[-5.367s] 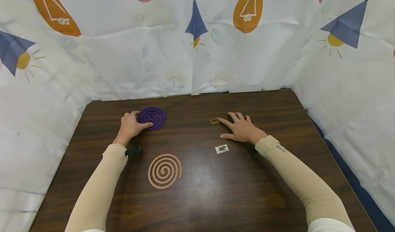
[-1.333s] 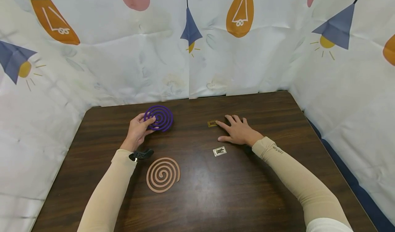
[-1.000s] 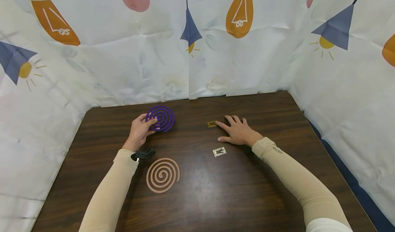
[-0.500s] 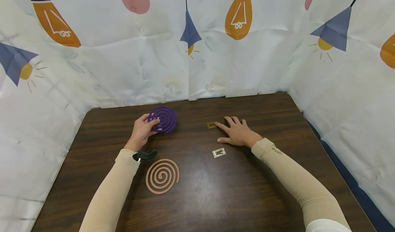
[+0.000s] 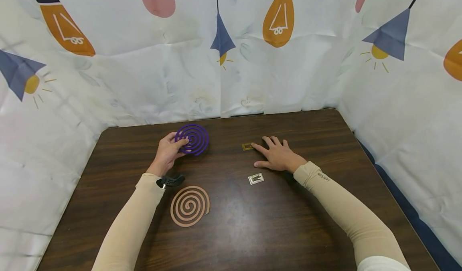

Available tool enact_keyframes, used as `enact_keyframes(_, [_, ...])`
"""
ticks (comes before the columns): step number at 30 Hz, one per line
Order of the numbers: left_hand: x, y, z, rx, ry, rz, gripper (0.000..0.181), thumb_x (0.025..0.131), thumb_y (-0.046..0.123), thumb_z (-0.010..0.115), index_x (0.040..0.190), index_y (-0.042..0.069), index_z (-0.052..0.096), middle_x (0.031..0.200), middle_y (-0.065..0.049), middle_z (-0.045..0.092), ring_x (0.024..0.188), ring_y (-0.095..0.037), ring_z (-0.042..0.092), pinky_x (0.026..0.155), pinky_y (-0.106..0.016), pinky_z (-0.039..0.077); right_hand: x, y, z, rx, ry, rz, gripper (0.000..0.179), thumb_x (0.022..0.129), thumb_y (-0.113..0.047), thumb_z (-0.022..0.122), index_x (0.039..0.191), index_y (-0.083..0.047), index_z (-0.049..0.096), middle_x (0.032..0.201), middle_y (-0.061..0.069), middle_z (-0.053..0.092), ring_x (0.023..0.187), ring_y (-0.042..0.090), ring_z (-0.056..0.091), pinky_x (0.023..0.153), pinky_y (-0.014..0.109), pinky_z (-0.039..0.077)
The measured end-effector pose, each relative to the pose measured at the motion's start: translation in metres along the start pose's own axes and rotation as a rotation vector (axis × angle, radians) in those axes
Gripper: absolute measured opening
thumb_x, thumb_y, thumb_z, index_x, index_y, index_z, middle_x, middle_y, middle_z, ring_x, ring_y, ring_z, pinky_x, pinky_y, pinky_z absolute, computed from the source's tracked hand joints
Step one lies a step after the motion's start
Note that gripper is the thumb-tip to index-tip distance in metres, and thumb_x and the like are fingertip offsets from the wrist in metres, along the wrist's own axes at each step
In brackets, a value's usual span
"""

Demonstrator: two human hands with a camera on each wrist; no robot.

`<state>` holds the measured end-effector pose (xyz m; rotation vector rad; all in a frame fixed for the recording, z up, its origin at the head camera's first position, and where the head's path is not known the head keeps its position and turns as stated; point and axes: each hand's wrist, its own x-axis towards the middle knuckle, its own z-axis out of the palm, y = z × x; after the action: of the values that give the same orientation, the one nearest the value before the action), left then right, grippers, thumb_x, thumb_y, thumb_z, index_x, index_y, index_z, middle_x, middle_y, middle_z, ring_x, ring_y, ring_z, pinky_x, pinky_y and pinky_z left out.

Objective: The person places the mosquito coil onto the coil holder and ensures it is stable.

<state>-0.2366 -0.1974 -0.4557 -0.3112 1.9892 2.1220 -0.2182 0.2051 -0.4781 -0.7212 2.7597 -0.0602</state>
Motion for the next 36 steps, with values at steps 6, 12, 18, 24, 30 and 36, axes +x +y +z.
enact_keyframes(6, [0.0,0.001,0.003,0.034,-0.008,0.006,0.037,0.099,0.013,0.07,0.131,0.006,0.052,0.093,0.014,0.076,0.08,-0.005,0.076,0.068,-0.022,0.064,-0.001,0.0,-0.001,-0.002,-0.002,0.0,0.08,0.099,-0.075,0.042,0.166,-0.037,0.019,0.172,0.019,0.018,0.157,0.046,0.024,0.116,0.077,0.03])
enact_keyframes(12, [0.002,0.0,0.005,0.028,-0.009,0.004,0.03,0.099,0.012,0.07,0.125,0.01,0.054,0.094,0.012,0.077,0.078,-0.005,0.076,0.067,-0.023,0.064,-0.001,-0.001,0.0,0.0,0.003,-0.005,0.08,0.099,-0.075,0.042,0.166,-0.037,0.019,0.172,0.019,0.019,0.157,0.046,0.024,0.116,0.077,0.03])
enact_keyframes(18, [0.004,0.0,0.009,0.031,-0.006,0.007,0.028,0.099,0.011,0.069,0.124,0.01,0.055,0.095,0.011,0.077,0.077,-0.006,0.076,0.067,-0.023,0.064,-0.001,-0.001,-0.001,-0.006,0.007,-0.005,0.081,0.098,-0.076,0.041,0.166,-0.037,0.019,0.172,0.019,0.019,0.157,0.045,0.024,0.116,0.076,0.031])
enact_keyframes(24, [0.004,0.001,0.013,0.026,-0.02,0.005,0.036,0.099,0.011,0.07,0.13,0.006,0.053,0.093,0.011,0.077,0.076,-0.006,0.075,0.067,-0.023,0.064,-0.002,0.001,-0.001,-0.001,0.015,-0.006,0.081,0.098,-0.075,0.042,0.166,-0.037,0.02,0.171,0.019,0.02,0.156,0.045,0.025,0.116,0.076,0.031])
enact_keyframes(30, [0.004,0.003,0.016,0.031,-0.039,-0.001,0.044,0.099,0.012,0.07,0.138,0.005,0.05,0.094,0.012,0.076,0.078,-0.005,0.075,0.069,-0.023,0.064,-0.002,0.002,0.001,-0.006,0.017,-0.007,0.08,0.099,-0.075,0.041,0.166,-0.037,0.019,0.171,0.019,0.02,0.156,0.046,0.025,0.116,0.076,0.031])
enact_keyframes(36, [0.002,0.004,0.019,0.043,-0.044,0.006,0.044,0.099,0.012,0.07,0.138,0.004,0.05,0.094,0.012,0.076,0.078,-0.005,0.075,0.068,-0.023,0.064,-0.002,0.0,-0.001,-0.004,0.009,-0.008,0.08,0.099,-0.075,0.041,0.166,-0.037,0.018,0.172,0.019,0.018,0.156,0.046,0.024,0.117,0.076,0.03])
